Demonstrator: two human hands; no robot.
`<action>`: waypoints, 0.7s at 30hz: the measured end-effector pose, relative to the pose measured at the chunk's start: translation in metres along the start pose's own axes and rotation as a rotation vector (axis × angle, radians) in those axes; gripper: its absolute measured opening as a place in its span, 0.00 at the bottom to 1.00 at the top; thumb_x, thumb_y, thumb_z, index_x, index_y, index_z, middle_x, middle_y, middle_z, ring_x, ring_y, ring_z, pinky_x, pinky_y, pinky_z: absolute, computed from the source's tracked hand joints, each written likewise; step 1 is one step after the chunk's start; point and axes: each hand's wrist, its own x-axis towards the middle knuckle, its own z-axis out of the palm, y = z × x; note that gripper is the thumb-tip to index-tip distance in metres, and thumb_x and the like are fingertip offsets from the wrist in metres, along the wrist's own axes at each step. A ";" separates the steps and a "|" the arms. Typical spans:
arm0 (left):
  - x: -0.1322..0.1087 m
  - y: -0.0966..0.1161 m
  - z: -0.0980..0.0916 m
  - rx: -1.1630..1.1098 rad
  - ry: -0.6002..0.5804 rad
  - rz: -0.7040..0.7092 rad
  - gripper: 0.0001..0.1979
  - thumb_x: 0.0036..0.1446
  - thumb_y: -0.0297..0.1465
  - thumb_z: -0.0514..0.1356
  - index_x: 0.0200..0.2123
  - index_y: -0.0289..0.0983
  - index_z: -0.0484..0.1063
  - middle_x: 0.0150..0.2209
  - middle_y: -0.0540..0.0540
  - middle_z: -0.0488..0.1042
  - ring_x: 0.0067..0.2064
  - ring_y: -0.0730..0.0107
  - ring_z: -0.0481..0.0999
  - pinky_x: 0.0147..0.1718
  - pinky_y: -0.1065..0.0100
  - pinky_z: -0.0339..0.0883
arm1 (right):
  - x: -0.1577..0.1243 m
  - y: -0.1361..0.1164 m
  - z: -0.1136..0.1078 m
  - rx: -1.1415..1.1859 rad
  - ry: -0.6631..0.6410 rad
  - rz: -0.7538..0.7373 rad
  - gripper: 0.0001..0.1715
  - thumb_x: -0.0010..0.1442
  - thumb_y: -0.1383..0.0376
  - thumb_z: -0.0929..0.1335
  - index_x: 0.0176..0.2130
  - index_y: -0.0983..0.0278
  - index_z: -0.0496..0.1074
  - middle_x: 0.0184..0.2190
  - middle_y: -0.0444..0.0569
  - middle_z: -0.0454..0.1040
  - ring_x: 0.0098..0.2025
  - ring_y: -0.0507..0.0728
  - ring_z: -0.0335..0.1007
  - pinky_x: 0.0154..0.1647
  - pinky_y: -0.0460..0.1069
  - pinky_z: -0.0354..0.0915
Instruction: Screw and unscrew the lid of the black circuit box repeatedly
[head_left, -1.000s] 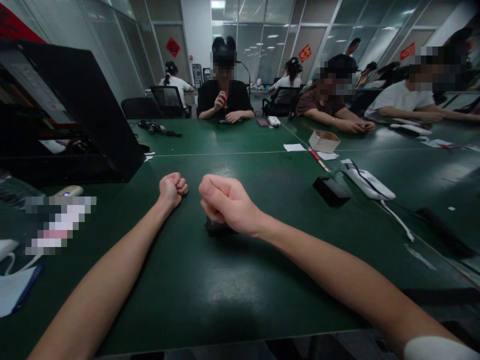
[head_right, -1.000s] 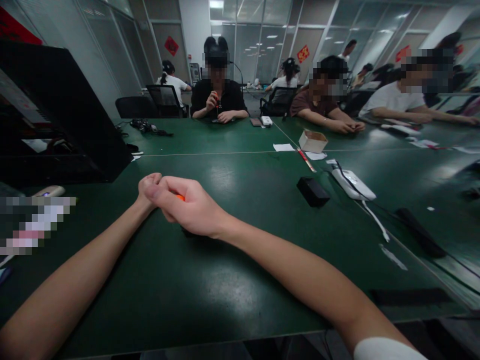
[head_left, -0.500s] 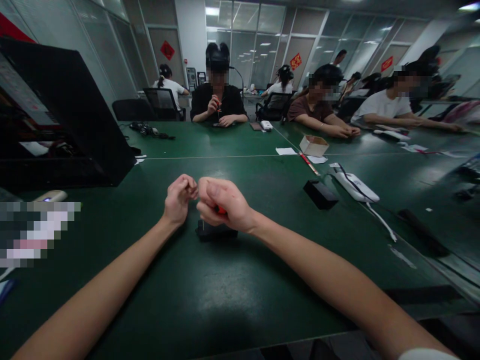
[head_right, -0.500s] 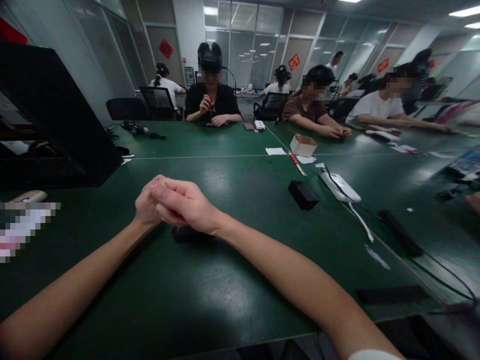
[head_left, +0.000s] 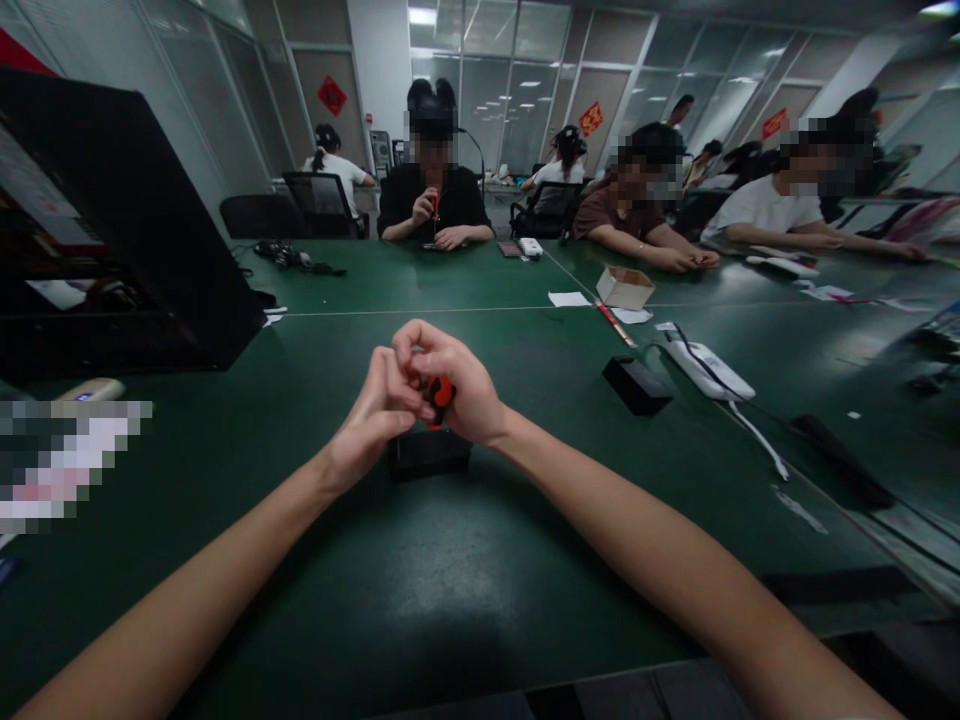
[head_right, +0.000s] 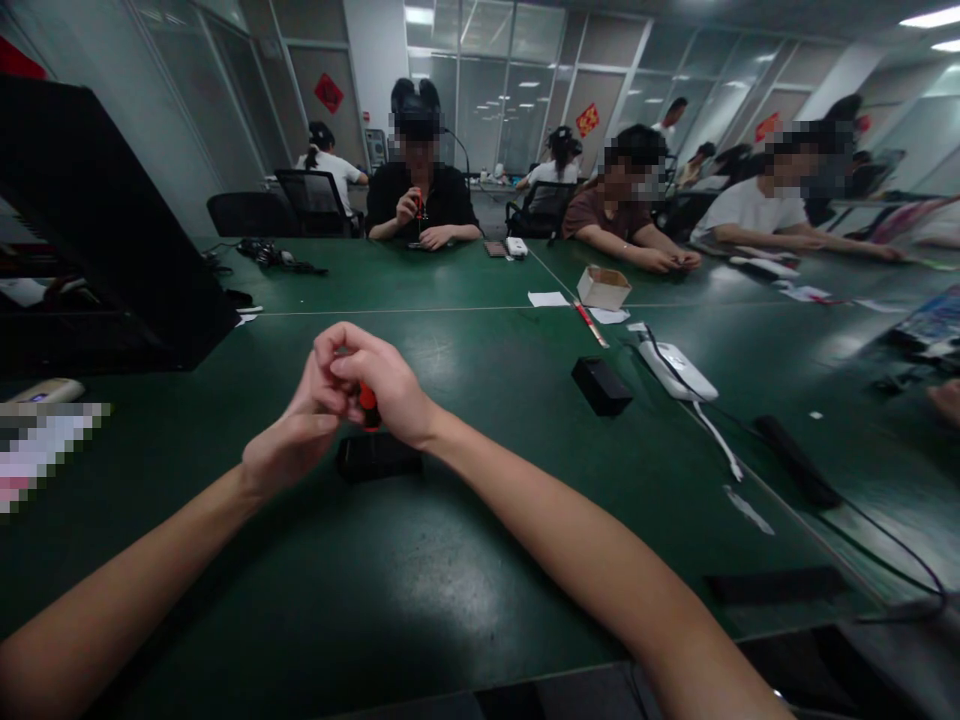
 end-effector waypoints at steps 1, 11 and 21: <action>-0.001 0.002 0.002 0.021 -0.002 0.095 0.15 0.35 0.15 0.62 0.26 0.38 0.67 0.31 0.48 0.65 0.36 0.61 0.68 0.35 0.64 0.65 | 0.001 -0.001 -0.003 -0.090 0.035 -0.016 0.11 0.55 0.59 0.61 0.38 0.60 0.56 0.25 0.40 0.65 0.24 0.50 0.60 0.27 0.46 0.61; -0.011 -0.002 0.011 0.413 0.140 0.383 0.24 0.35 0.14 0.57 0.17 0.37 0.41 0.19 0.54 0.41 0.23 0.74 0.41 0.22 0.66 0.35 | -0.004 -0.010 -0.025 -0.533 0.036 -0.065 0.42 0.40 0.64 0.58 0.57 0.62 0.51 0.67 0.58 0.51 0.69 0.61 0.50 0.63 0.60 0.57; -0.024 0.005 0.015 0.437 -0.029 0.415 0.22 0.44 0.21 0.60 0.19 0.39 0.45 0.19 0.56 0.45 0.22 0.76 0.46 0.21 0.68 0.46 | -0.003 0.001 -0.009 -0.304 0.076 -0.081 0.32 0.44 0.62 0.63 0.51 0.58 0.59 0.67 0.51 0.53 0.71 0.66 0.46 0.68 0.67 0.47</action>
